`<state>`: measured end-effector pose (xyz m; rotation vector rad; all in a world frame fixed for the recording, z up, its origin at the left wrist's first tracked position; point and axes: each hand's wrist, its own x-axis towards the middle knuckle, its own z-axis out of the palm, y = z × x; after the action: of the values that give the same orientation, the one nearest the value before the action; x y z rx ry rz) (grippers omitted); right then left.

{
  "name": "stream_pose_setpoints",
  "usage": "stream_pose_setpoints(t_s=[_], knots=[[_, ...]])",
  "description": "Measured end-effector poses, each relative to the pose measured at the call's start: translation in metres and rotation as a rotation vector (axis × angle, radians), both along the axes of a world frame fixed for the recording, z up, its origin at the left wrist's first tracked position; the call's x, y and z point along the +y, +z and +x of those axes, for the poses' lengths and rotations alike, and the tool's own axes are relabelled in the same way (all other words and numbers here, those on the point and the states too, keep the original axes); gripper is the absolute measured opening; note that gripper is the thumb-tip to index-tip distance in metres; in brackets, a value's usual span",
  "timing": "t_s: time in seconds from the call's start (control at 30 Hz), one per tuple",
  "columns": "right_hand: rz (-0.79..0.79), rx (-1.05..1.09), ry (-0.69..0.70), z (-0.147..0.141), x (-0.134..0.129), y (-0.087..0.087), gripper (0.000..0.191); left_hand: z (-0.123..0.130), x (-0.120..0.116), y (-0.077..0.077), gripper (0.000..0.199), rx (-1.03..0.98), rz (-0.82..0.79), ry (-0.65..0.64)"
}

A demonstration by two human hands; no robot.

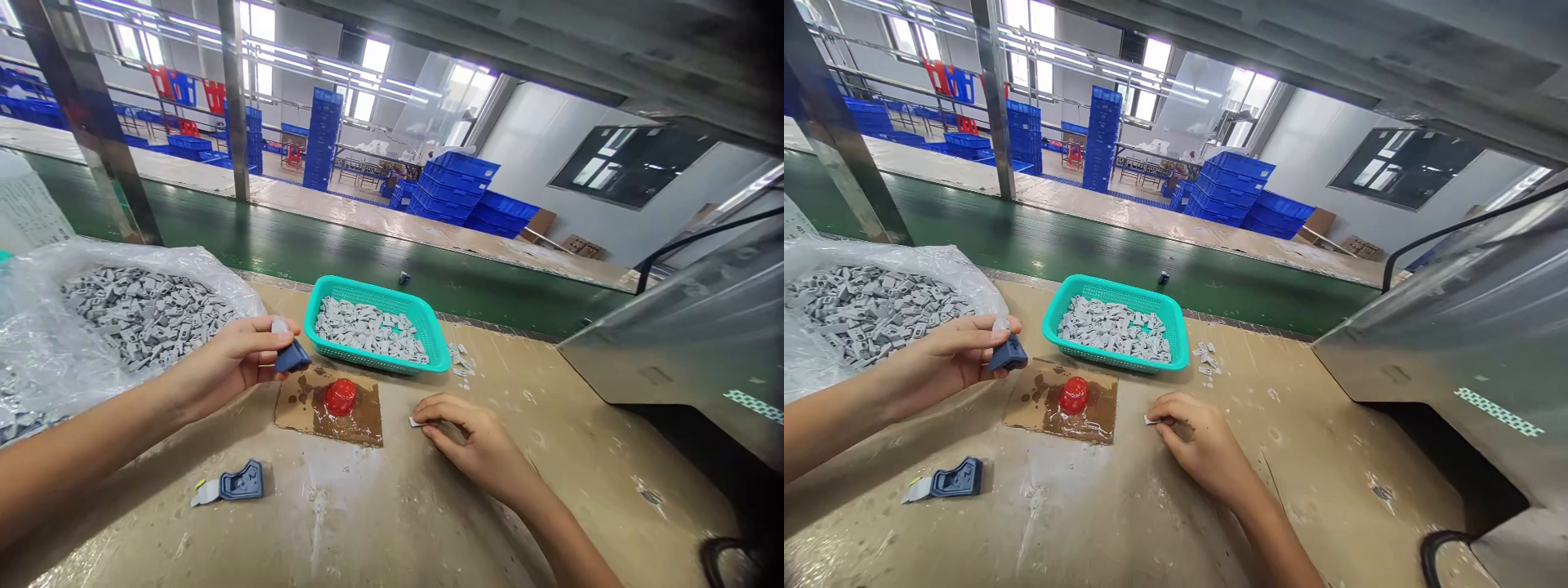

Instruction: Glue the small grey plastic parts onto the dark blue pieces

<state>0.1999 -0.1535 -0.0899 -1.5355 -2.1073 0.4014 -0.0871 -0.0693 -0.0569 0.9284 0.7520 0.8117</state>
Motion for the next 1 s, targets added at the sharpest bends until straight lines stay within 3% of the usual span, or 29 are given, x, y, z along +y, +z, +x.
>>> stream_pose_setpoints(t_s=[0.3,0.5,0.8,1.0], knots=[[-0.033,0.190,-0.149,-0.019,0.006,0.012,0.013,0.004,-0.002,-0.006,0.019,0.033,-0.016,-0.170],[0.042,0.181,-0.001,-0.060,0.028,0.031,0.012,0.004,0.001,-0.007,0.026,0.033,-0.047,-0.135],[0.083,0.103,0.073,-0.070,0.044,0.024,0.018,0.003,0.005,-0.008,0.023,0.057,-0.071,-0.119],[0.079,0.216,0.028,-0.059,0.034,0.020,0.015,0.001,0.004,-0.010,0.024,0.073,-0.056,-0.114]])
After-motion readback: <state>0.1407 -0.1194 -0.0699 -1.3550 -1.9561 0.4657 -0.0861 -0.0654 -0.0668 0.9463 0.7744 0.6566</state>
